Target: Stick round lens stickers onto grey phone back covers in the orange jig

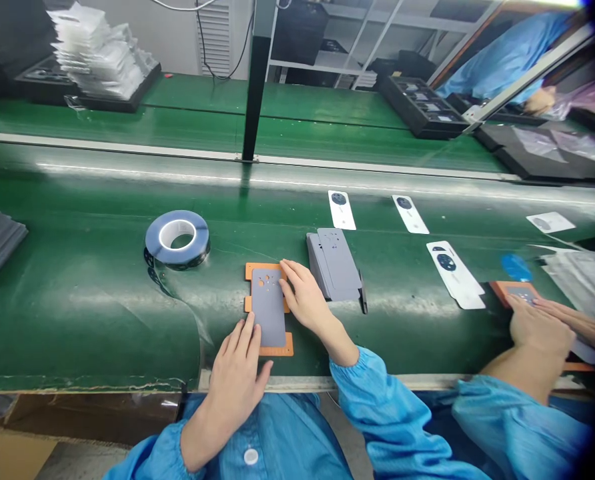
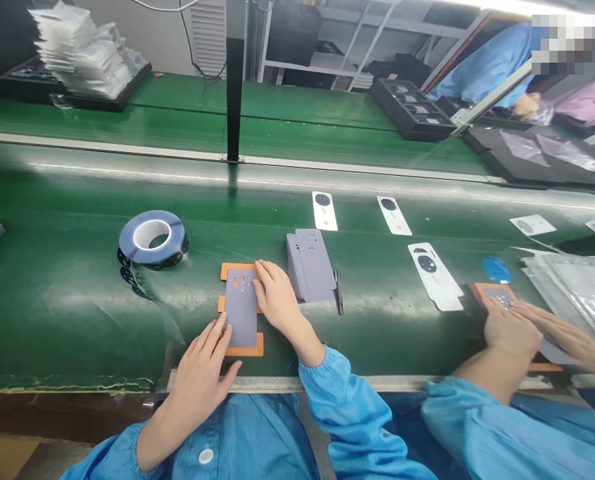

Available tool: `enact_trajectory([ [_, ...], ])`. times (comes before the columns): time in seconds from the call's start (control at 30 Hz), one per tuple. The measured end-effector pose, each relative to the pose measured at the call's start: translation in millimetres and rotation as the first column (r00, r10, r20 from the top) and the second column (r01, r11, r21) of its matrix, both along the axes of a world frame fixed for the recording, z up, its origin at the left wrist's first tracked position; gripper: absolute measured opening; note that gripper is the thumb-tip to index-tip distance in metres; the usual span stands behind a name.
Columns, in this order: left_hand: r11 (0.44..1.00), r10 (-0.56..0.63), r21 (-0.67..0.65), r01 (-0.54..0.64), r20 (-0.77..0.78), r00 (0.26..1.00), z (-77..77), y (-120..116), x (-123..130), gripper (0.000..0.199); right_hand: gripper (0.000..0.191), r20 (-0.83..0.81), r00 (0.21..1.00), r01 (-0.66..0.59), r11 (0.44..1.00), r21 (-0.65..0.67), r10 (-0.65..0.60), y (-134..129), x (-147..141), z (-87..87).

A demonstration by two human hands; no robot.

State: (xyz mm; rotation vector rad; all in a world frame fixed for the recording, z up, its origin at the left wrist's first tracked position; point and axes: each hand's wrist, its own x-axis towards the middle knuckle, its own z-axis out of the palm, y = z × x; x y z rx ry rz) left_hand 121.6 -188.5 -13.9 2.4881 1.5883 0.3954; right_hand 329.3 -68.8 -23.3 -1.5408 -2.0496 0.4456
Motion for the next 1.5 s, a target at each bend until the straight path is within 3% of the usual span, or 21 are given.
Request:
enact_trajectory([
  [0.1, 1.0, -0.001, 0.013, 0.001, 0.046, 0.999, 1.2, 1.2, -0.5, 0.049, 0.039, 0.089, 0.995, -0.036, 0.999, 0.012, 0.035, 4.5, -3.3, 4.9],
  [0.2, 1.0, 0.023, -0.005, -0.022, 0.135, 0.991, 5.0, 7.5, -1.6, 0.041, 0.036, 0.07, 0.997, -0.036, 0.999, 0.001, 0.036, 6.3, -6.6, 6.7],
  [0.33, 0.991, 0.126, -0.078, -0.108, 0.3, 0.945, 11.8, 30.0, -0.8, 0.038, 0.031, -0.087, 0.996, -0.031, 0.995, -0.092, 0.023, 11.3, -7.2, 7.7],
  [0.5, 0.947, 0.301, -0.255, -0.197, 0.483, 0.822, 18.6, 65.9, 5.3, 0.054, 0.017, -0.371, 0.926, 0.001, 0.986, -0.168, -0.064, 14.0, -7.4, 24.6],
  [0.6, 0.876, 0.439, -0.456, -0.155, 0.626, 0.644, 26.3, 77.7, 9.1, 0.051, 0.015, -0.535, 0.836, -0.036, 0.959, -0.28, -0.125, 4.6, -8.9, 43.4],
  [0.7, 0.78, 0.574, -0.618, 0.096, 0.769, 0.282, 35.8, 83.2, 10.7, 0.04, 0.025, -0.7, 0.703, -0.172, 0.924, -0.342, -0.128, -10.6, -11.9, 60.1],
  [0.77, 0.703, 0.672, -0.652, 0.284, 0.739, 0.034, 41.0, 85.8, 10.1, 0.039, 0.032, -0.787, 0.612, -0.272, 0.913, -0.302, -0.078, -20.4, -15.2, 67.2],
  [0.8, 0.66, 0.718, -0.655, 0.368, 0.695, -0.049, 42.8, 86.6, 9.5, 0.039, 0.033, -0.803, 0.594, -0.297, 0.916, -0.27, -0.044, -24.7, -17.4, 69.1],
  [0.87, 0.566, 0.792, -0.643, 0.516, 0.598, -0.124, 45.1, 86.1, 8.3, 0.033, 0.031, -0.769, 0.638, -0.288, 0.938, -0.195, 0.036, -32.2, -22.9, 69.7],
  [0.93, 0.516, 0.826, -0.621, 0.591, 0.543, -0.151, 45.4, 82.0, 7.9, 0.028, 0.031, -0.666, 0.737, -0.243, 0.965, -0.101, 0.116, -38.5, -29.6, 66.7],
  [1.03, 0.507, 0.843, -0.649, 0.567, 0.51, -0.17, 42.5, 72.7, 8.3, 0.028, 0.041, -0.507, 0.84, -0.194, 0.98, 0.048, 0.192, -47.0, -38.9, 59.9],
  [1.17, 0.43, 0.891, -0.767, 0.476, 0.447, -0.083, 39.9, 65.6, 5.9, 0.032, 0.051, -0.354, 0.913, -0.14, 0.971, 0.196, 0.204, -54.3, -43.8, 56.3],
  [1.27, 0.387, 0.906, -0.802, 0.454, 0.423, -0.025, 46.5, 61.0, 0.5, 0.053, 0.051, -0.294, 0.942, -0.091, 0.966, 0.242, 0.163, -55.3, -41.4, 56.4],
  [1.33, 0.402, 0.892, -0.779, 0.481, 0.451, -0.015, 52.0, 55.1, -2.7, 0.067, 0.048, -0.269, 0.954, -0.061, 0.966, 0.25, 0.13, -55.1, -39.2, 54.9],
  [1.5, 0.493, 0.844, -0.797, 0.349, 0.535, 0.03, 50.8, 39.4, -3.5, 0.047, 0.048, -0.23, 0.966, -0.062, 0.965, 0.253, 0.123, -57.4, -37.4, 47.3],
])
